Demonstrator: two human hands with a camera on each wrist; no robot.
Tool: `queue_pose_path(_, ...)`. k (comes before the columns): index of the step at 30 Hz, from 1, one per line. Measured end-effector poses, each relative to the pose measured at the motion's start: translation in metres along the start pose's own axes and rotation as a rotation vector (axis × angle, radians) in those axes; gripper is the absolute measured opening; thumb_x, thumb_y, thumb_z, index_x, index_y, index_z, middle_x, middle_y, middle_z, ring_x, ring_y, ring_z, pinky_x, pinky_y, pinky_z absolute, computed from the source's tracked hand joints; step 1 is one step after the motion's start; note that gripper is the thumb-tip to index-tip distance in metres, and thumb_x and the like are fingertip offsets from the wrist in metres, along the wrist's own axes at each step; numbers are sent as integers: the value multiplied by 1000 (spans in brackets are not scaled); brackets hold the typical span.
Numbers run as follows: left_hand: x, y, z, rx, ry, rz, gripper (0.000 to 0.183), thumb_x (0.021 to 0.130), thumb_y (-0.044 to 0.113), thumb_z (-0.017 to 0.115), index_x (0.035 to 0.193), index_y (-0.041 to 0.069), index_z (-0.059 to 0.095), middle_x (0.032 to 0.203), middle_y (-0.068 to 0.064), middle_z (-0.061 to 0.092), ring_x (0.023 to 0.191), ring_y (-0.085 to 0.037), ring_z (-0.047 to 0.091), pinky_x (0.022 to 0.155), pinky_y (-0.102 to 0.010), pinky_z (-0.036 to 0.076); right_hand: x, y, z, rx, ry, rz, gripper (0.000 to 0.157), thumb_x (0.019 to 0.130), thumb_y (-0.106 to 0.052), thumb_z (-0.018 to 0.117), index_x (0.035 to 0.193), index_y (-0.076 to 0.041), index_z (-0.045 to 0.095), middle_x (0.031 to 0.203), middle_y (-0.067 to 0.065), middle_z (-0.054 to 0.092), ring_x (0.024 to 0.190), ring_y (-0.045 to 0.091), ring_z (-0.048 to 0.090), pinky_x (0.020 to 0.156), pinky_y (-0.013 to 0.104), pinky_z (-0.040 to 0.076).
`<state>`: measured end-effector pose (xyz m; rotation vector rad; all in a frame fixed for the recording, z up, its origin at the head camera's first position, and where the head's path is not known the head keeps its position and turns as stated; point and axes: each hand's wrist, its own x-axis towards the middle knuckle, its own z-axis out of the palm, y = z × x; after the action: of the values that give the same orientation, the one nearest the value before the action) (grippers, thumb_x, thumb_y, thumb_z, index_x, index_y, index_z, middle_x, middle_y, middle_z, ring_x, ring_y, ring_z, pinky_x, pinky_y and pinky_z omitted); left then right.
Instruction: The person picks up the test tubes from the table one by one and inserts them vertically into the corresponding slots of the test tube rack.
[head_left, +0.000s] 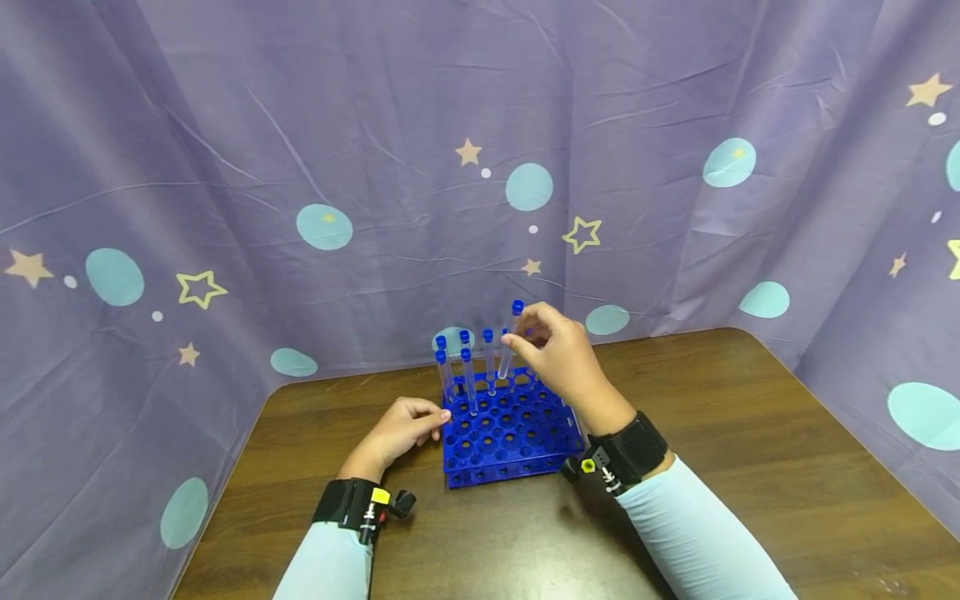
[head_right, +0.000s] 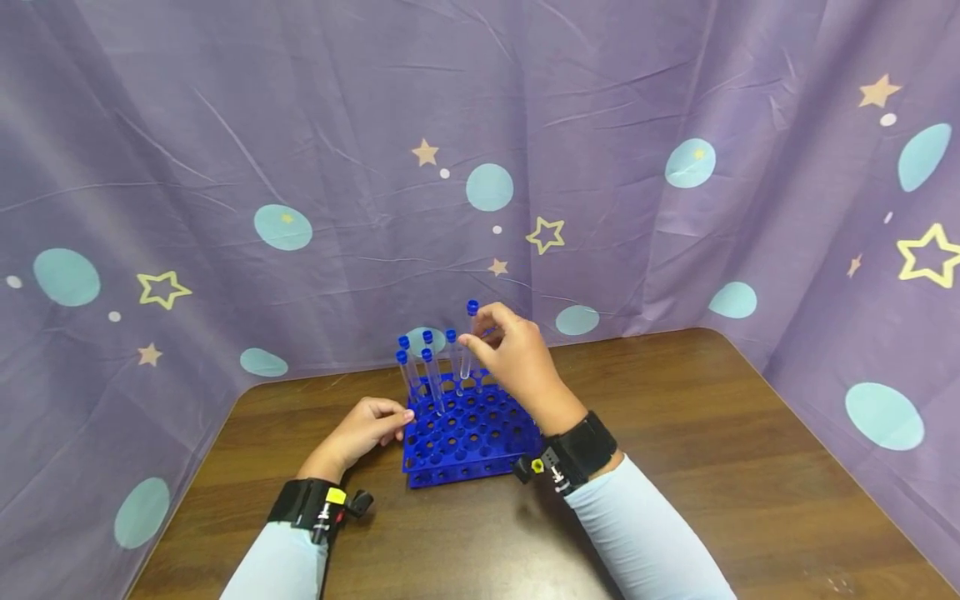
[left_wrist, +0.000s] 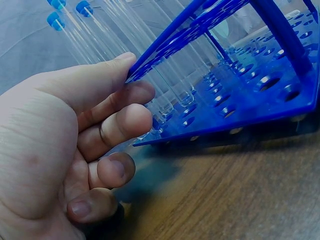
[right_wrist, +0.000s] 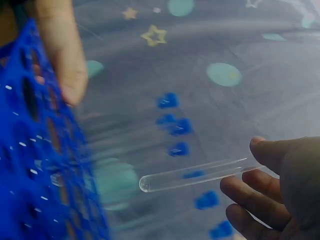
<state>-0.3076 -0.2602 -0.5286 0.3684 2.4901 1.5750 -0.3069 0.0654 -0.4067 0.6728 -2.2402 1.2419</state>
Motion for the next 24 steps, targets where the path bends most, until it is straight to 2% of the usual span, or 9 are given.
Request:
queue_pose_path(5,0,0,1,1,-1,6,27,110,21,75,98,-3,82,71,2,67,59,-9,51,60,-24,43,-6,6,22,-28,-60,6,29,99,-17,91,118,-6,72,103,10,82,87,25,84,75,42,67)
queue_pose_path(9,0,1,1,-4,-1,7,28,110,21,75,97,-3,82,72,1,68,58,-8,51,59,-23,43,-10,11,32,-35,-105,26,28,99,-18,90,117,-7,72,103,9,82,88,24,84,77,41,68)
queue_pose_path(18,-1,2,2,-25,0,31,28,109,18,75,94,-5,80,71,0,67,57,-6,50,58,-22,42,-13,16,42,-65,-209,94,21,101,-19,89,113,-12,73,102,5,84,92,21,84,83,39,69)
queue_pose_path(24,0,1,2,-29,-4,32,29,109,19,75,94,-5,80,71,-1,68,57,-7,51,58,-22,43,-15,17,48,-119,-285,116,18,103,-22,87,114,-14,75,102,1,84,89,16,82,81,38,67)
